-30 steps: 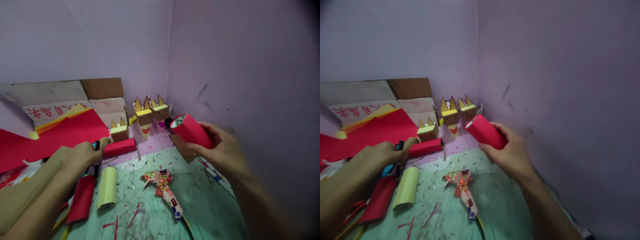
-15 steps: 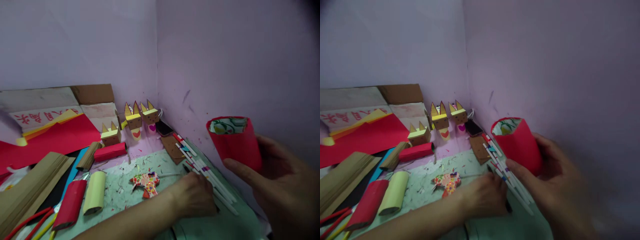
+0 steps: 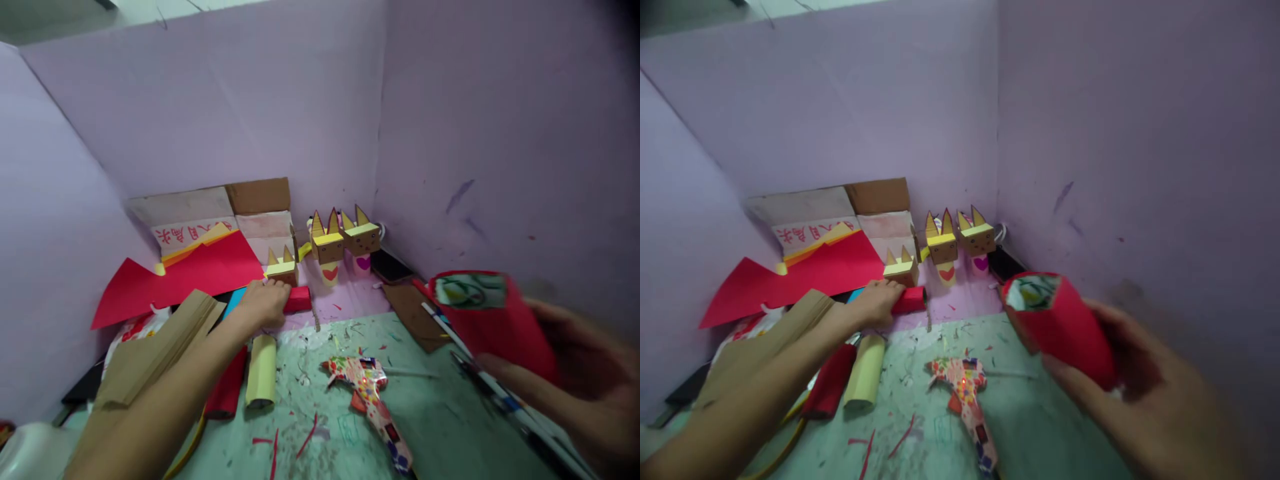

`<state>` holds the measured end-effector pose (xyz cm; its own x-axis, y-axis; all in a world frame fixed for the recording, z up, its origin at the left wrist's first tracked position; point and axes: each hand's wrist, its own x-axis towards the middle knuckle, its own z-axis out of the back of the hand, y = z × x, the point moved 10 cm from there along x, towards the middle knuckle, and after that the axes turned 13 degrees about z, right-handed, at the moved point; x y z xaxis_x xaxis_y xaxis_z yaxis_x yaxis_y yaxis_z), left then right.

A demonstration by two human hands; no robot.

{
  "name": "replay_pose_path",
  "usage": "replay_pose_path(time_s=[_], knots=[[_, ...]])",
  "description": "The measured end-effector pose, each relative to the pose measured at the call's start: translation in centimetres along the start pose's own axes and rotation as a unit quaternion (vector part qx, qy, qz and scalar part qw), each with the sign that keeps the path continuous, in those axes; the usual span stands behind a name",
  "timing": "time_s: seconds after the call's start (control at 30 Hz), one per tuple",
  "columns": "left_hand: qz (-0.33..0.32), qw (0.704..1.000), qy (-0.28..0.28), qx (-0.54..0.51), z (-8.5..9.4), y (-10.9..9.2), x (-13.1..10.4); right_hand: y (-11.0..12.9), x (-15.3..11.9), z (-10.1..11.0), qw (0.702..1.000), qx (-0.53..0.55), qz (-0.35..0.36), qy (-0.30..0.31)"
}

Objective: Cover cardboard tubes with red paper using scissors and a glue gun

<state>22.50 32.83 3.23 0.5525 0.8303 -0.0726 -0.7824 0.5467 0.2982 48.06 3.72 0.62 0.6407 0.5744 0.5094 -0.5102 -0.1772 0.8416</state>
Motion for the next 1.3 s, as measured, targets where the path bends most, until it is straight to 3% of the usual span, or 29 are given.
replay_pose_path(time_s=[0.07, 0.17, 0.23, 0.33, 0.4, 0.47, 0.5, 0.57, 0.6, 0.63, 0.67, 0.77, 0.8, 0.87, 0.97, 1.1, 1.3], knots=[[0.007, 1.0, -0.001, -0.018, -1.3, -0.3, 0.0, 5.0, 1.7, -3.7, 0.999, -0.027, -0.017, 0.021], [0.015, 0.998, -0.002, -0.064, -1.7, -0.8, 0.2, 8.3, 2.0, -7.2, 0.997, -0.011, -0.019, 0.071], [0.025, 0.994, -0.011, -0.106, -0.6, -0.4, 0.2, 8.4, 1.4, -8.1, 0.995, 0.026, -0.014, 0.096], [0.067, 0.978, -0.055, -0.189, 2.7, 1.5, -1.8, 7.6, 0.3, -8.5, 0.99, 0.088, -0.019, 0.112], [0.099, 0.958, -0.078, -0.256, 4.3, 2.4, -5.2, 7.2, -1.2, -9.6, 0.975, 0.16, -0.04, 0.146], [0.098, 0.931, -0.054, -0.347, 3.9, 2.0, -9.6, 7.1, -3.8, -11.7, 0.944, 0.253, -0.081, 0.199], [0.066, 0.857, 0.02, -0.51, 2.4, 0.9, -11.8, 7.1, -5.4, -13.0, 0.922, 0.298, -0.107, 0.222], [0.029, 0.647, 0.171, -0.742, -1.1, -1.9, -16.1, 7.1, -8.7, -15.7, 0.877, 0.368, -0.155, 0.266], [0.026, 0.58, 0.207, -0.787, -2.7, -2.8, -17.7, 7.2, -10.4, -17.1, 0.853, 0.394, -0.171, 0.297], [0.027, 0.551, 0.215, -0.806, -4.1, -3.2, -18.7, 7.2, -11.6, -18.3, 0.833, 0.414, -0.184, 0.319], [0.033, 0.544, 0.197, -0.815, -5.2, -3.0, -19.1, 7.0, -12.3, -19.2, 0.825, 0.42, -0.187, 0.329], [0.049, 0.61, 0.113, -0.783, -6.7, -0.9, -18.1, 6.1, -12.0, -21.2, 0.849, 0.362, -0.155, 0.353], [0.059, 0.618, 0.088, -0.779, -6.8, -0.1, -17.5, 6.0, -11.2, -21.6, 0.865, 0.336, -0.132, 0.347], [0.075, 0.621, 0.049, -0.779, -6.6, 1.5, -16.6, 6.4, -10.0, -22.4, 0.881, 0.32, -0.103, 0.333], [0.087, 0.622, 0.011, -0.778, -6.2, 2.8, -16.7, 7.6, -10.0, -23.6, 0.879, 0.334, -0.089, 0.328], [0.084, 0.622, 0.016, -0.778, -7.0, 2.9, -18.5, 8.5, -12.4, -24.4, 0.869, 0.352, -0.094, 0.335], [0.087, 0.585, 0.036, -0.805, -9.0, 2.3, -19.6, 8.9, -14.7, -25.5, 0.854, 0.373, -0.071, 0.356]])
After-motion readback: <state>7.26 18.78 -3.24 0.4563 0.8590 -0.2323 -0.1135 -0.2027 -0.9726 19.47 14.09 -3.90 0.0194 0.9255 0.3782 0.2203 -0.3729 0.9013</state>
